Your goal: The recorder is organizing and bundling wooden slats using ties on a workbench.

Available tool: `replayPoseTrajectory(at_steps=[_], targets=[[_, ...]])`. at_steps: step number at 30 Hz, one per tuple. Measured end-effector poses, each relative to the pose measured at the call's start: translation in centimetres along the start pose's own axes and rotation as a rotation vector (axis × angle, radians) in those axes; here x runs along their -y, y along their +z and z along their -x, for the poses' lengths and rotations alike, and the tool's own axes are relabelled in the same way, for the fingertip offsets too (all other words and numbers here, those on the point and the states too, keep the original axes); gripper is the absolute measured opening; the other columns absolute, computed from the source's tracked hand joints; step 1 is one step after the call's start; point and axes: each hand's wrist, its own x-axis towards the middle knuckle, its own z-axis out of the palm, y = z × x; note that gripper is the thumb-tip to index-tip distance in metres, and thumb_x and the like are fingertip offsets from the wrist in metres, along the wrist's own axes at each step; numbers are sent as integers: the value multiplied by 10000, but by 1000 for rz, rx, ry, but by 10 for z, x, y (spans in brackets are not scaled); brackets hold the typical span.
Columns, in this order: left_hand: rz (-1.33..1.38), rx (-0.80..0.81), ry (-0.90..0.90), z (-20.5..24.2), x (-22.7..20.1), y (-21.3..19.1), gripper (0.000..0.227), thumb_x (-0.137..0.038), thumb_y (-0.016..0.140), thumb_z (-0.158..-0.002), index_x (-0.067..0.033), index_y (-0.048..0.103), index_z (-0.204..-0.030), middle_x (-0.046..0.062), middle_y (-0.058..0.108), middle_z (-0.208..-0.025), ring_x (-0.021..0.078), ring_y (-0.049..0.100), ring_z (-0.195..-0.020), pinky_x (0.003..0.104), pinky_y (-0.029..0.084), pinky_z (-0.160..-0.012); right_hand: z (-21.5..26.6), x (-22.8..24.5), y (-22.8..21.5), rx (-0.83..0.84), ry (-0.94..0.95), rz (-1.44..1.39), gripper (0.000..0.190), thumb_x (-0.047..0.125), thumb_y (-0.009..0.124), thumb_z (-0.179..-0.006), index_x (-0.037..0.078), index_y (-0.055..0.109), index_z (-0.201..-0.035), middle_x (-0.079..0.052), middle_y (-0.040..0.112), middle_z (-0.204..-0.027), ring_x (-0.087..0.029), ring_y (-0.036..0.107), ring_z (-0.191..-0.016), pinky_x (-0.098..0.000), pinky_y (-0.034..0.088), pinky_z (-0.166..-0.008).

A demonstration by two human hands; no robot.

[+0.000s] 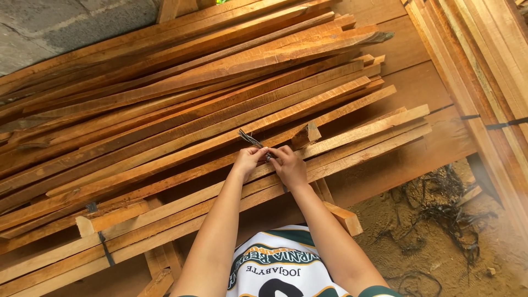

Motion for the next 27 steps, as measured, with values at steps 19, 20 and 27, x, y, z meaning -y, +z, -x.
replayPoseTrajectory(at_steps=[19, 20, 27], targets=[[-113, -95, -8, -70, 41, 20, 242, -402, 760, -897, -174, 827, -855, 4, 763, -686, 108, 754, -710, 252, 619, -659, -11, 3, 34, -236, 116, -537, 248, 298, 612, -1043, 180, 760, -882, 12, 741, -929, -217, 674, -1040, -342, 499, -923], [-210, -143, -3, -78, 49, 22, 225, -424, 747, -888, -222, 827, -835, -24, 735, -642, 100, 737, -703, 246, 598, -652, -9, 4, 32, -246, 56, -501, 237, 285, 613, -1039, 192, 751, -871, 23, 738, -921, -212, 668, -1042, -340, 492, -928], [-355, -365, -58, -77, 60, 28, 240, -455, 680, -878, -295, 826, -775, -60, 744, -667, 173, 747, -873, 274, 564, -767, 38, -2, 13, -241, -190, -195, 183, 322, 639, -1012, 257, 701, -853, 141, 727, -915, -87, 618, -1027, -317, 322, -1045]])
